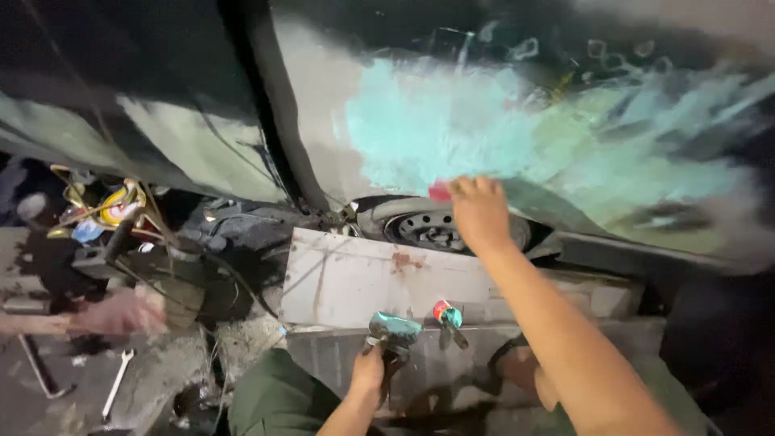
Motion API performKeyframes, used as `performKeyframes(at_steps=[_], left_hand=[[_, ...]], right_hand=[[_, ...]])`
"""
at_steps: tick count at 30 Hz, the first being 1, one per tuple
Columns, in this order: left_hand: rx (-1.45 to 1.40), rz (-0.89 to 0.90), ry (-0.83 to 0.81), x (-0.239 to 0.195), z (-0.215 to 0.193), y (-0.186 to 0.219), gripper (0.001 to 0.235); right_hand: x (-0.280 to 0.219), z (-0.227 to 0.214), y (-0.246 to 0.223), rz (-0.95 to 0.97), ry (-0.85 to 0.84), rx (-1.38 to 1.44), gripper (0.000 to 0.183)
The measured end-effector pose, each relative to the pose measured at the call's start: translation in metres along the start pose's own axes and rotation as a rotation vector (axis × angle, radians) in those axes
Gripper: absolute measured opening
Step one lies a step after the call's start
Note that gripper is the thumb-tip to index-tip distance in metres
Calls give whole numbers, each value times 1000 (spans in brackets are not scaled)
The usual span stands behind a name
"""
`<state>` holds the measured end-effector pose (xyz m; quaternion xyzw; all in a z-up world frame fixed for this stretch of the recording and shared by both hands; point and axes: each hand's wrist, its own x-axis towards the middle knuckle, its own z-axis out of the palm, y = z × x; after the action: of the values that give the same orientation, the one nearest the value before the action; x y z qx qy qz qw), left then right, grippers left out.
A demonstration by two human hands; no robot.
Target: The person scoops a light blue paste from a pink container using a metal scraper and applies it to the side of a car. They repeatedly spread and smooth the paste over the vehicle's surface near the wheel arch.
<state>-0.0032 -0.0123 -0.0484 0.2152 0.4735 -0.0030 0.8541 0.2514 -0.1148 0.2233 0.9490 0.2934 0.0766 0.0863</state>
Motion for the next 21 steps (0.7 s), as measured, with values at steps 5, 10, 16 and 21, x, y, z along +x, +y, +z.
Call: performKeyframes(at_steps=[5,10,16,21], left_hand=[[371,-107,143,-43,24,40,44],[25,-71,53,-10,8,14,25],[127,16,-15,-45,32,25,26],[271,-74,109,-54,35,29,33]], right_hand=[[-24,31,-5,252,385,712,20],[8,-34,-3,951,596,1752,21],[56,-81,19,986,873,2115,17],[73,-142,36,1057,1012,2164,22]])
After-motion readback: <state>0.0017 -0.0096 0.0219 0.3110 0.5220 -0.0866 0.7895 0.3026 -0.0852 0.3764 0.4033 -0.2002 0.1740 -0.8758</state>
